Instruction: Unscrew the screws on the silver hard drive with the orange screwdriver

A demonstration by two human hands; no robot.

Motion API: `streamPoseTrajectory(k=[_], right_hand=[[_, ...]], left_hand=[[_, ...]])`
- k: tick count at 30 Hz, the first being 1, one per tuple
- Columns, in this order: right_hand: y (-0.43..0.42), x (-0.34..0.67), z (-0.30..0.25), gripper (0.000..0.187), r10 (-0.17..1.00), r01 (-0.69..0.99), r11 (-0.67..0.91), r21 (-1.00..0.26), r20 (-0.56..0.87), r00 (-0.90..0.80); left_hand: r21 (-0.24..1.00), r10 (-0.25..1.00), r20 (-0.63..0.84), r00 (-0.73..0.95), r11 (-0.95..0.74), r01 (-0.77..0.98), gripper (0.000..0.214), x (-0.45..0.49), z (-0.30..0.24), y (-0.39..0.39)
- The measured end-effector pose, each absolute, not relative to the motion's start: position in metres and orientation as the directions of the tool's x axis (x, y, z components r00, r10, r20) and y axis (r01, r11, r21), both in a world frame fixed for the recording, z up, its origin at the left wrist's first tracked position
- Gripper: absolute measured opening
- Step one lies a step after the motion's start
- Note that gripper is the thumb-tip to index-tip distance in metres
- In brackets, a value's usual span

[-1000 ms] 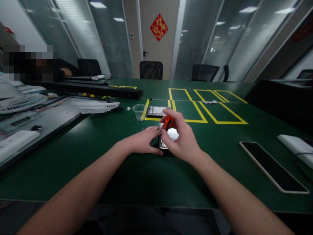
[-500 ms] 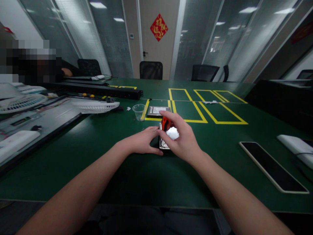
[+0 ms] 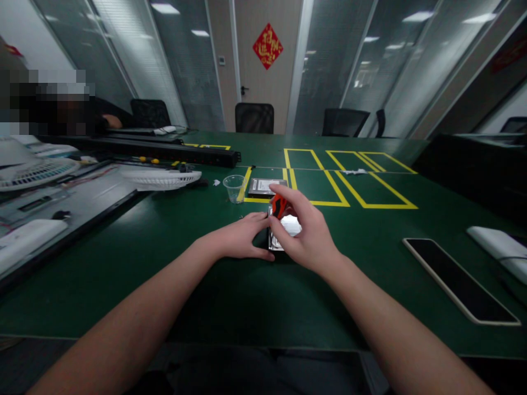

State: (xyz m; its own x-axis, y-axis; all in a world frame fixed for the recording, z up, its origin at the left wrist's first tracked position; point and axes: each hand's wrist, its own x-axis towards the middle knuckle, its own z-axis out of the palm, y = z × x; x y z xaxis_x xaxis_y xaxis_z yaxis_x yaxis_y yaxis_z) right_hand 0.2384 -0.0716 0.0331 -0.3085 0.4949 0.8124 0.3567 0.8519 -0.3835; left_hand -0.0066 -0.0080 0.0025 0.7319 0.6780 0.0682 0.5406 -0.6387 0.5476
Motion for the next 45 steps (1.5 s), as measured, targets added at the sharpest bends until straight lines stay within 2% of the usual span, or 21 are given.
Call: streamPoseTrajectory(k=[2, 10, 17, 23, 27, 34, 39, 45], right_hand=[[-0.0722, 0.2383, 0.0351, 0.057, 0.470, 0.350, 0.864, -0.361, 0.827, -0.308], [-0.0708, 0.2393, 0.0358, 0.052, 0.491, 0.373, 0.851, -0.370, 0.813, -0.314], [-0.0707, 0.2389, 0.0333, 0.057, 0.531, 0.391, 0.827, -0.405, 0.790, -0.306], [-0.0697, 0.2370, 0.0316, 0.060, 0.470, 0.339, 0.866, -0.368, 0.831, -0.298], [-0.0704, 0.2375, 0.0314, 0.063, 0.499, 0.358, 0.849, -0.389, 0.815, -0.296], [-0.0705, 0.2393, 0.0329, 0.054, 0.481, 0.353, 0.857, -0.374, 0.827, -0.291], [-0.0713, 0.2389, 0.0318, 0.055, 0.527, 0.388, 0.827, -0.407, 0.803, -0.279], [-0.0718, 0.2377, 0.0352, 0.055, 0.472, 0.361, 0.859, -0.363, 0.835, -0.283]], left_hand=[[0.557, 0.674, 0.074, 0.735, -0.640, 0.530, 0.095, -0.0065, 0.0024, -0.0080], [0.588, 0.666, 0.069, 0.743, -0.629, 0.509, 0.101, -0.0086, -0.0026, -0.0048], [0.565, 0.642, 0.100, 0.760, -0.665, 0.488, 0.102, -0.0101, -0.0047, -0.0030], [0.563, 0.649, 0.090, 0.756, -0.659, 0.499, 0.104, -0.0079, -0.0014, -0.0054], [0.573, 0.665, 0.080, 0.742, -0.640, 0.512, 0.102, -0.0077, -0.0011, -0.0054], [0.578, 0.651, 0.075, 0.755, -0.645, 0.499, 0.106, -0.0098, -0.0050, -0.0030], [0.552, 0.656, 0.084, 0.750, -0.658, 0.513, 0.110, -0.0099, -0.0057, -0.0032], [0.557, 0.659, 0.081, 0.748, -0.652, 0.515, 0.105, -0.0075, 0.0001, -0.0069]])
